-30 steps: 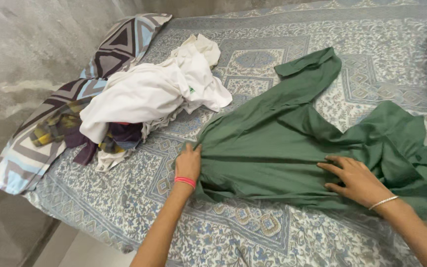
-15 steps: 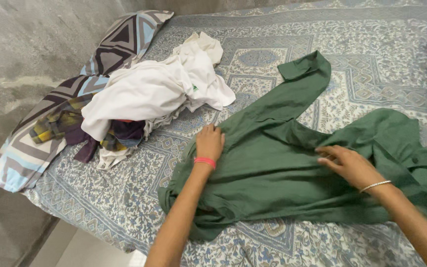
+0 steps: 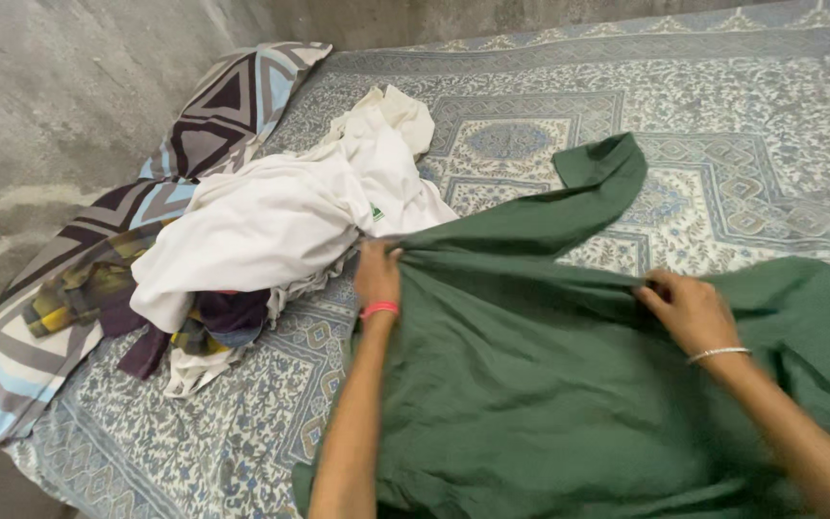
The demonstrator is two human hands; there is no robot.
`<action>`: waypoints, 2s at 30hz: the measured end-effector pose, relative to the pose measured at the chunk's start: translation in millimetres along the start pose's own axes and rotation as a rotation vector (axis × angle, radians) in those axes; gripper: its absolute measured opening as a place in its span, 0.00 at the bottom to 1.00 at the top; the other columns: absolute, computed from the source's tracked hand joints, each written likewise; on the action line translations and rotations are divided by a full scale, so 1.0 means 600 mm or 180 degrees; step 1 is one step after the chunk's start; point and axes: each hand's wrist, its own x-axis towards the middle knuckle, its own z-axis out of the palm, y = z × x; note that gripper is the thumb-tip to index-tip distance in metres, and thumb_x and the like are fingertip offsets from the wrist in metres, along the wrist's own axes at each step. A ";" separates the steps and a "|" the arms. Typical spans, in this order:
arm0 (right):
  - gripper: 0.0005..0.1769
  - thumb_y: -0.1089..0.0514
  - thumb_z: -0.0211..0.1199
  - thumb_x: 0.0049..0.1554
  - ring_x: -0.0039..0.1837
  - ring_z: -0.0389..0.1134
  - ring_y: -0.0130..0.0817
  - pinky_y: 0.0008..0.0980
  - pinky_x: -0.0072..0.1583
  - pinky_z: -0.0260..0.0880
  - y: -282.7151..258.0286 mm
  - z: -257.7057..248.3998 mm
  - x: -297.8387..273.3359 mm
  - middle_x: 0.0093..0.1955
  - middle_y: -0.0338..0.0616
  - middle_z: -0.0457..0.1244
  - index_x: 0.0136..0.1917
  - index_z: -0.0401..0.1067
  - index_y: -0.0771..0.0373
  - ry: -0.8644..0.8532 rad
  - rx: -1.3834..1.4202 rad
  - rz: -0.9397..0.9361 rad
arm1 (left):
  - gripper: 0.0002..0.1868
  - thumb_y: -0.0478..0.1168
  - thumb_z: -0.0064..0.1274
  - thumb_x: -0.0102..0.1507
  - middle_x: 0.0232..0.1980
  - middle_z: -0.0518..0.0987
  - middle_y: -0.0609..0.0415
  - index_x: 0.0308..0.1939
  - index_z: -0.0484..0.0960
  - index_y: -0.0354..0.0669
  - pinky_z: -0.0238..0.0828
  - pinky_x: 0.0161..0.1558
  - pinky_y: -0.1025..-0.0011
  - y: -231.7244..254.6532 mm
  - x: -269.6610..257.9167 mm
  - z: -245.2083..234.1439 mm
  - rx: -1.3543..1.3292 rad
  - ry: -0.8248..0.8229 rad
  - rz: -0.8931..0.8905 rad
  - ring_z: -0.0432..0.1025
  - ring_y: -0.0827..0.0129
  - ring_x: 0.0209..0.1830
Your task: The person buttons and folds a green shirt on a bed before placing it into an open suitcase alongside other folded clothing.
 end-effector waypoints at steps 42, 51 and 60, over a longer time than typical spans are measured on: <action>0.27 0.40 0.63 0.58 0.55 0.73 0.58 0.51 0.56 0.72 0.206 -0.154 -0.314 0.53 0.62 0.70 0.61 0.74 0.62 0.1200 0.0339 0.0178 | 0.31 0.60 0.64 0.56 0.46 0.75 0.48 0.54 0.79 0.43 0.68 0.45 0.61 0.526 -0.435 -0.141 -0.1096 -0.1757 0.2875 0.70 0.56 0.46; 0.14 0.57 0.55 0.62 0.57 0.76 0.50 0.48 0.55 0.78 0.151 -0.239 -0.411 0.55 0.52 0.73 0.56 0.79 0.53 -0.0236 -0.2501 0.0932 | 0.19 0.47 0.57 0.61 0.48 0.76 0.53 0.54 0.77 0.47 0.75 0.44 0.61 0.504 -0.470 -0.130 -0.0920 -0.2577 0.3652 0.76 0.59 0.49; 0.17 0.45 0.58 0.61 0.56 0.75 0.49 0.47 0.56 0.77 0.120 -0.228 -0.346 0.55 0.49 0.71 0.53 0.81 0.54 0.0180 -0.2109 0.0383 | 0.16 0.52 0.45 0.72 0.48 0.78 0.53 0.50 0.82 0.48 0.75 0.46 0.63 0.483 -0.395 -0.142 -0.1371 -0.2457 0.2508 0.76 0.57 0.48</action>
